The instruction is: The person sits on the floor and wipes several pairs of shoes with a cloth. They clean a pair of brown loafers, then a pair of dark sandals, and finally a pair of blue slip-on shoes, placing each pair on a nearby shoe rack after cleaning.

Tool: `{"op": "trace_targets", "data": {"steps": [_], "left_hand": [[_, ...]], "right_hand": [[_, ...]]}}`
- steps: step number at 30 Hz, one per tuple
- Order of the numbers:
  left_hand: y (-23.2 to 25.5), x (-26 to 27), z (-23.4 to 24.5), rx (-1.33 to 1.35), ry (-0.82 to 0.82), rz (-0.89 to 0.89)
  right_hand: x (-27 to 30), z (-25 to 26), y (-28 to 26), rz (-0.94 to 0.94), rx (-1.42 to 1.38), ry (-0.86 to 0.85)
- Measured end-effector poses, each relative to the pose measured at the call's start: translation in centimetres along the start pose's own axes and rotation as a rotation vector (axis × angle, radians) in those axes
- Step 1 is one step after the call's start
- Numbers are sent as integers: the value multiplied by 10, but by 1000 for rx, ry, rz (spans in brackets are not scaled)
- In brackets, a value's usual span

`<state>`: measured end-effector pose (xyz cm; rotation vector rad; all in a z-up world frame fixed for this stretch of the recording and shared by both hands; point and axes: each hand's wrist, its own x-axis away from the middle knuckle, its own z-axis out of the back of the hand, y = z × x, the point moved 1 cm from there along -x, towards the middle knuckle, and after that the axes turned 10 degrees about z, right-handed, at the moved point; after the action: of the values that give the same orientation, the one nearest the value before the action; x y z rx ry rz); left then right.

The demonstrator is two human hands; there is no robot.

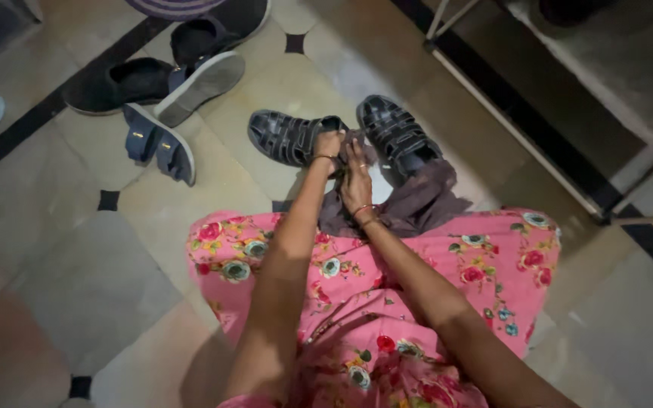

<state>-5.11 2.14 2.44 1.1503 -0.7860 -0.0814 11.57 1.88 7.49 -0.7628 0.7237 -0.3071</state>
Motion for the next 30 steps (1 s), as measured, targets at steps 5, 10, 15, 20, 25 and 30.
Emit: {"op": "trace_targets", "data": {"steps": [5,10,15,20,25,30], "left_hand": [[-3,7,2,468,-27,190],[1,-5,1,680,-48,109],[0,-18,-1,678,9,82],[-1,-18,-5,691,124,114],[0,-14,-8,742,104,137],[5,-9,-4,869,-5,102]], "right_hand": [[-31,-25,20,23,38,9],[-75,-41,48,-107,-4,-53],[-97,-36,53,110,-55,-179],[-73,-24,52,161,-22,-237],[-13,-9,37,133,-43,-220],[-13,-9,20,-116,-17,-223]]}}
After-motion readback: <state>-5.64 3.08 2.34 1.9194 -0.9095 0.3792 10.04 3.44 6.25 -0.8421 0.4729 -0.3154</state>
